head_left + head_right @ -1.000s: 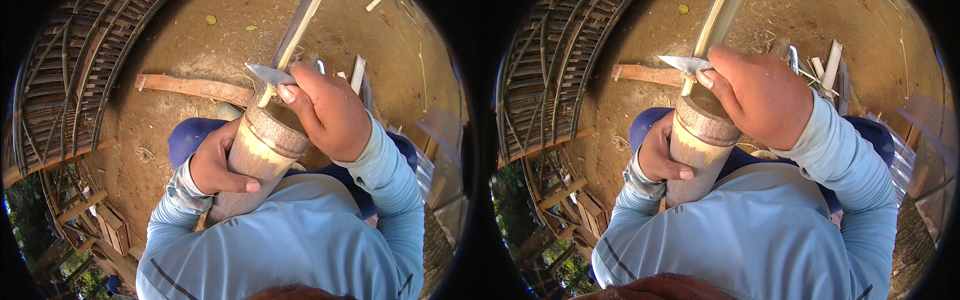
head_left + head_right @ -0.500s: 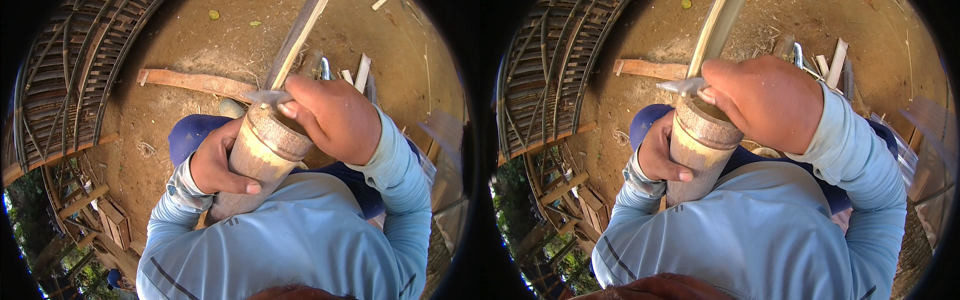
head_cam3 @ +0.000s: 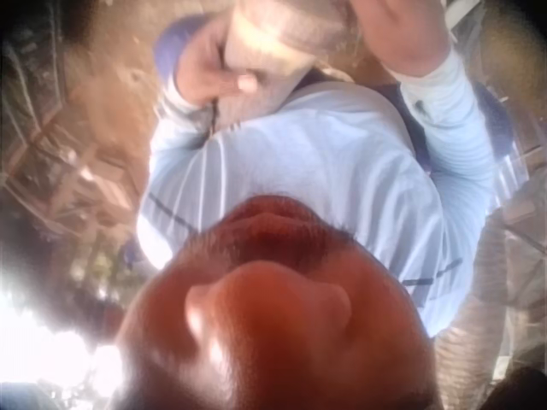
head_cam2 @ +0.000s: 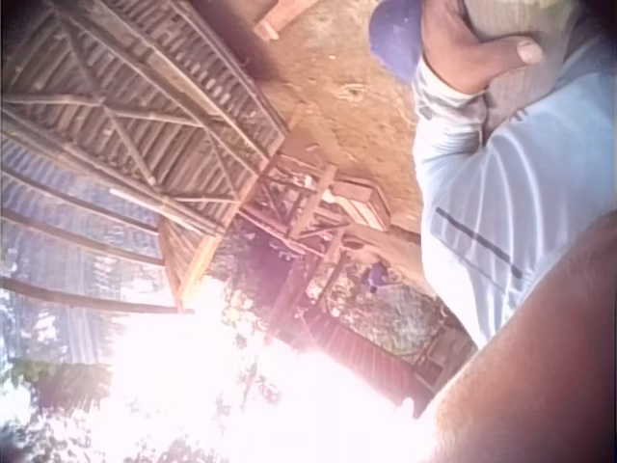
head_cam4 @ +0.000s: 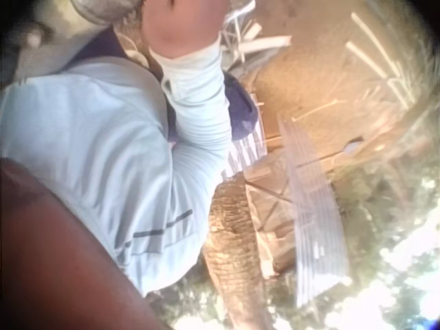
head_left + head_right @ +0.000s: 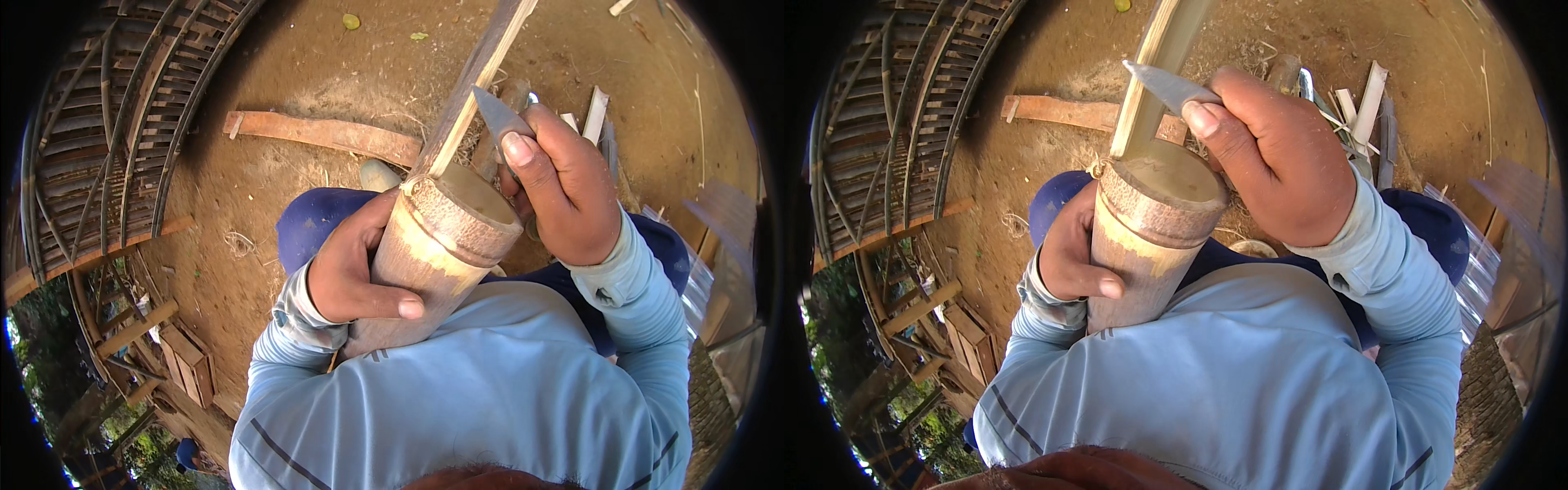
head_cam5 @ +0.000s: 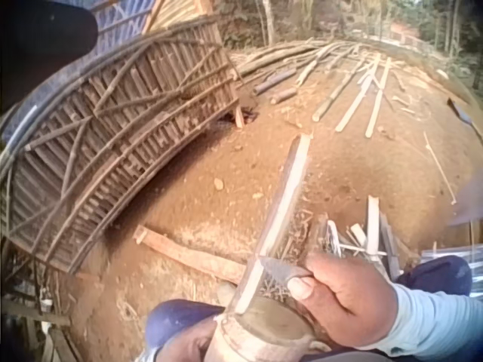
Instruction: The person sits on the ground and uses a knife to shave and smooth the surface of a split bamboo stalk. They hold the bamboo with one hand and carefully remove thin layers of material with the other, rotating the piece to work on different sections.
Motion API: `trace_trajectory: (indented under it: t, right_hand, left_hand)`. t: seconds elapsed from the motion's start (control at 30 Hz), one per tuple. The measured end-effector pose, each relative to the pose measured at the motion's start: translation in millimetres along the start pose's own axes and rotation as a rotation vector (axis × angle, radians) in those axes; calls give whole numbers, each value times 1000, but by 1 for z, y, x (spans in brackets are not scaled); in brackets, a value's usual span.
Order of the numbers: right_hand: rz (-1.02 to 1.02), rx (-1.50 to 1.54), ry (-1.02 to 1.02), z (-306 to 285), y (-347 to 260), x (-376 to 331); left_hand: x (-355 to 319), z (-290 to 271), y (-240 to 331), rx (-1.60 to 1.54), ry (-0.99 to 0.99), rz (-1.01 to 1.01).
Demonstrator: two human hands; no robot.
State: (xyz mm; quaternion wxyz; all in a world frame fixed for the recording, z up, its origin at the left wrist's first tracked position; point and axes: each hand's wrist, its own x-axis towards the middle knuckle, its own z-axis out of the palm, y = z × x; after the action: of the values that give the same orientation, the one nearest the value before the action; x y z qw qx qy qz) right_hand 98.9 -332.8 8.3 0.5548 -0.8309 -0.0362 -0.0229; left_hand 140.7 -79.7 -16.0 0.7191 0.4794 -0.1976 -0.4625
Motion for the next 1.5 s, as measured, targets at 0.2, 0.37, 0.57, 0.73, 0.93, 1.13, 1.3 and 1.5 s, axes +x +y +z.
trace_trajectory:
  t: [0.2, 0.37, 0.57, 0.73, 0.93, 1.13, 1.3, 1.5]
  right_hand:
    - [76, 52, 65, -6, -12, -2]
    - [-29, -84, 114, -9, -21, 4]
    - [-191, -364, 131, -9, -29, 13]
    - [-255, -426, 172, -12, -36, 21]
    - [-298, -516, 183, -13, -40, 27]
    - [-183, -478, 146, -4, -72, 31]
    - [-297, -511, 195, -5, -35, 29]
    - [-225, -476, 139, 2, -34, 21]
  left_hand:
    - [2, 7, -3, 226, 227, 206]
    - [4, -4, 15, 613, 168, 168]
    - [32, 4, 29, 550, 278, 349]
    - [35, 1, 27, 411, 327, 245]
    - [24, -4, 19, 23, 268, 107]
    - [21, -2, 18, 144, 73, -16]
    - [25, -5, 19, 193, 2, -39]
    - [25, -5, 16, 147, 22, -48]
